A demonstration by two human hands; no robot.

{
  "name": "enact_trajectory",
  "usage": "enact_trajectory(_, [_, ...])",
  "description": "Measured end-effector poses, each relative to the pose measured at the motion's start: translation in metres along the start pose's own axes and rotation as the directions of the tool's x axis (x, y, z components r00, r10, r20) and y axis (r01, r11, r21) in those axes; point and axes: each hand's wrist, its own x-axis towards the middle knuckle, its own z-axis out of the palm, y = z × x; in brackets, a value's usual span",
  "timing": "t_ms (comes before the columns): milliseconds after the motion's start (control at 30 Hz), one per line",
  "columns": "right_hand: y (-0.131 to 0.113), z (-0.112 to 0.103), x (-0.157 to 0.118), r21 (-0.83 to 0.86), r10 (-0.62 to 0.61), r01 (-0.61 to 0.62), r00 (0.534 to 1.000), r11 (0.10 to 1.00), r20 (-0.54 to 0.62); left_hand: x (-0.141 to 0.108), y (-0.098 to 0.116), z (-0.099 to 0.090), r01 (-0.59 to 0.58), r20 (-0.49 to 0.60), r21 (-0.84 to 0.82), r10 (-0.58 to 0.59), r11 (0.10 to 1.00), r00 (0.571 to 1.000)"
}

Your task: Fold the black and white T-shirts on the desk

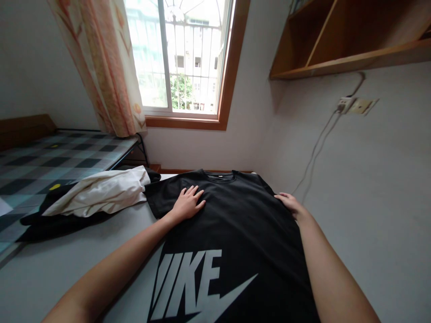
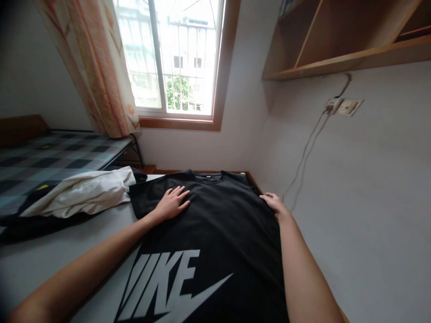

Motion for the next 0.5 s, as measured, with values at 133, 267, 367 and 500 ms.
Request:
enact_trajectory(133, [-0.0040, -0.0009, 0.0001, 0.185, -0.192, 0.238, 0.953, 0.954, -0.235, -0.0001, 0.0002, -0.0003, 0.004, -0.003, -0.003, -0.004, 1.000, 1.000])
enact_trajectory(267, [-0.0029, -0.0023, 0.0033, 0.373, -0.087, 0.200, 0.950, 0.906, -0.298, -0.0004, 0.0005, -0.0006, -0.003, -0.005, -0.001, 0.003, 1.000, 1.000])
enact_trajectory(367, [-0.0034, -0.0043, 0.0041, 0.446, 0.072, 0.043, 0.969, 0.894, -0.236, -0.0005, 0.0006, -0.0009, -0.001, 0.001, 0.004, 0.001, 1.000, 1.000])
enact_trajectory(500, [-0.0063, -0.0077, 0.0062, 0.450, -0.077, 0.215, 0.949, 0.867, -0.306, -0.0004, 0.0004, -0.0013, -0.004, 0.006, 0.008, 0.004, 1.000, 1.000])
